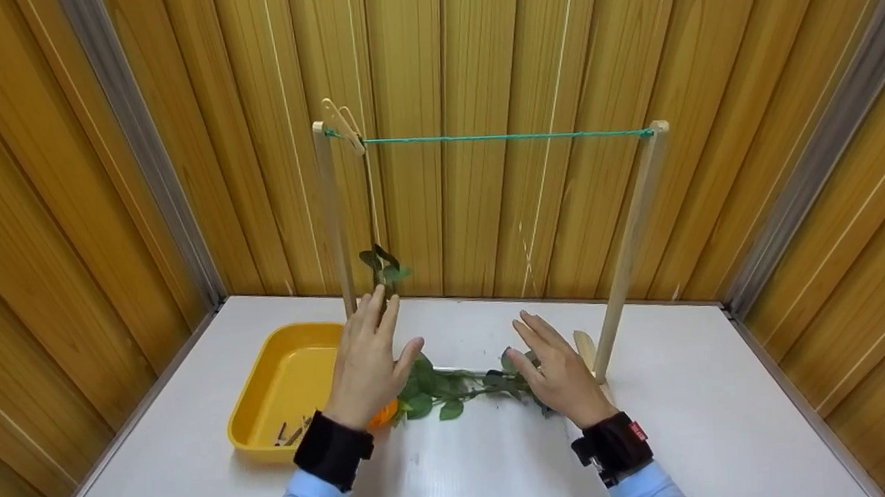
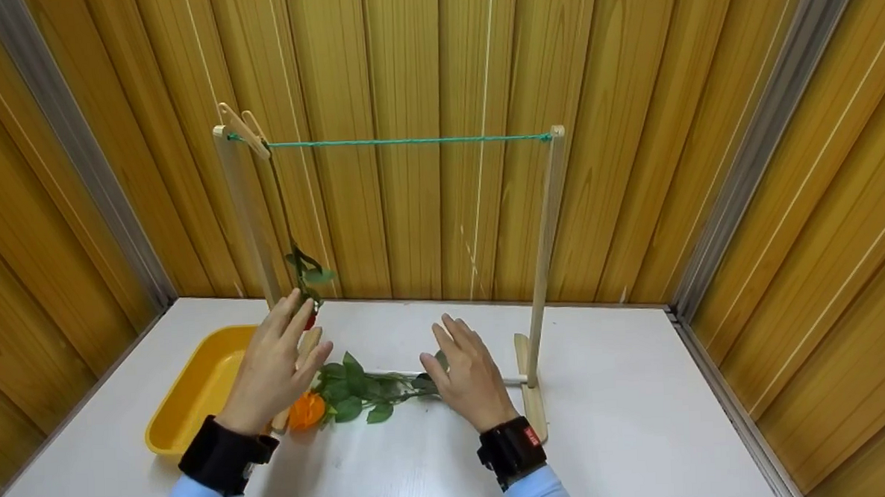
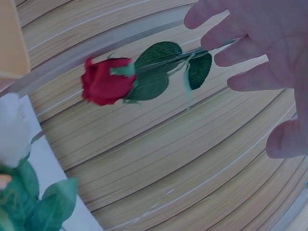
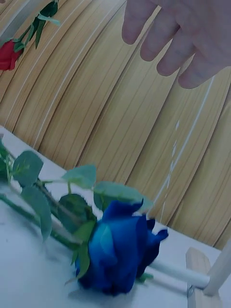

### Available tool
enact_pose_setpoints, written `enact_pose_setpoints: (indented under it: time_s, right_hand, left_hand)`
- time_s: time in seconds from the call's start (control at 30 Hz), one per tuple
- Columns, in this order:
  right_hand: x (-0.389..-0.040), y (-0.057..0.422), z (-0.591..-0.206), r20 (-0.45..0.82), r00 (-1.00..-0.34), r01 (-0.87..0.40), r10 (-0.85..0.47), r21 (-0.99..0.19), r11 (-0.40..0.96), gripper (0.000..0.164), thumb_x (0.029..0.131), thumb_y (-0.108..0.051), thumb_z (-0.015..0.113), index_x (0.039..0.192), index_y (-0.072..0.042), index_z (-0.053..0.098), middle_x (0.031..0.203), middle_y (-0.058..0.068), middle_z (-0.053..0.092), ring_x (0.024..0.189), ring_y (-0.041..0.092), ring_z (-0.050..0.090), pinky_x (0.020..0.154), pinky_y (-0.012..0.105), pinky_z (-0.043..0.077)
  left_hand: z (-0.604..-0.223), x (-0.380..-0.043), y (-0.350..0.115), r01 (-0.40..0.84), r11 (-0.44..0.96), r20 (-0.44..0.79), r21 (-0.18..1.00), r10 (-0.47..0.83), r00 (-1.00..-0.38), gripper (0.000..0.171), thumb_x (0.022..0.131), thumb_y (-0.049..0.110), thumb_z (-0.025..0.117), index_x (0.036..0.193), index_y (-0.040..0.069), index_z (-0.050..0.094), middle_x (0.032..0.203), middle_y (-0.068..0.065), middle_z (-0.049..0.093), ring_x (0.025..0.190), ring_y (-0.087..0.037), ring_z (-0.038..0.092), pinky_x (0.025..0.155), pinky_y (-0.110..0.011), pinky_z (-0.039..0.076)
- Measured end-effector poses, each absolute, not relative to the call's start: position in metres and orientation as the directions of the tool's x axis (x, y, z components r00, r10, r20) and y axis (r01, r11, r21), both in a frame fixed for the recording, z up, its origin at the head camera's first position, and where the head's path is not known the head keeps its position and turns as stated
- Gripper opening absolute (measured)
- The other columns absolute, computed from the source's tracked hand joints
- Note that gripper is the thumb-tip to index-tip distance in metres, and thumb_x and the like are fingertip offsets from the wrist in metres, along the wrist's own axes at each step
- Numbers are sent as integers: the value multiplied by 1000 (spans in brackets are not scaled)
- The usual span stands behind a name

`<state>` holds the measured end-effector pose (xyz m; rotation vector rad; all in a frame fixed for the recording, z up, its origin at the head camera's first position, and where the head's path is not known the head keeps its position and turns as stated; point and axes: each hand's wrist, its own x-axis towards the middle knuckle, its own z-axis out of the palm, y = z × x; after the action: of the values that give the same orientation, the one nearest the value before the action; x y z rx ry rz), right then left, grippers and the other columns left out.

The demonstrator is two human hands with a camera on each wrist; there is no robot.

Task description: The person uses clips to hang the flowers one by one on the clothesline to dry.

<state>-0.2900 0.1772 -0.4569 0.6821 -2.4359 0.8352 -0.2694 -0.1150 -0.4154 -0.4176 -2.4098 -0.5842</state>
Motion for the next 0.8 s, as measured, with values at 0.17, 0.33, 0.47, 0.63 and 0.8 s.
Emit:
enact_pose_setpoints:
  time_s: [0.17, 0.33, 0.47, 0.63, 0.8]
  right_hand:
    - [-282, 178, -472, 558, -777, -568, -290, -426, 704, 53, 102, -24, 66, 145, 6, 54, 154, 25, 47, 144, 46, 42, 115, 59, 37]
    - [-273, 176, -485, 525, -808, -533, -268, -458, 711, 55, 103, -27, 64, 146, 5, 53, 156, 24, 46, 146, 45, 38, 119, 59, 32]
    - [-266, 175, -493, 493, -834, -497, -248, -478, 724, 57, 104, -31, 63, 148, 4, 52, 158, 23, 43, 148, 44, 36, 121, 59, 28]
    - [-258, 175, -504, 467, -852, -467, -237, -473, 747, 60, 105, -34, 61, 149, 4, 50, 159, 24, 42, 149, 45, 34, 121, 62, 25]
    - [-254, 173, -511, 430, -873, -435, -231, -469, 769, 60, 105, -35, 61, 149, 4, 49, 160, 23, 41, 150, 45, 33, 122, 62, 23]
  left_hand:
    - [-438, -259, -111, 410, 845, 603, 344, 136, -786, 67, 99, 39, 68, 148, -3, 51, 160, -26, 39, 148, -46, 35, 120, -63, 29]
    - [-460, -251, -108, 403, 832, 567, 382, 133, -813, 65, 100, 39, 66, 147, -3, 53, 159, -27, 39, 148, -47, 34, 118, -65, 29]
    - [-476, -246, -105, 361, 842, 495, 401, 132, -859, 66, 101, 44, 63, 149, 0, 51, 161, -24, 37, 150, -43, 32, 121, -65, 25]
    - [-491, -240, -102, 310, 875, 444, 372, 125, -887, 69, 101, 50, 60, 151, 3, 51, 162, -21, 38, 151, -40, 33, 122, -64, 22]
    - [-503, -235, -99, 285, 886, 403, 366, 125, -907, 70, 102, 52, 56, 150, 3, 52, 162, -21, 38, 150, -42, 34, 122, -64, 23]
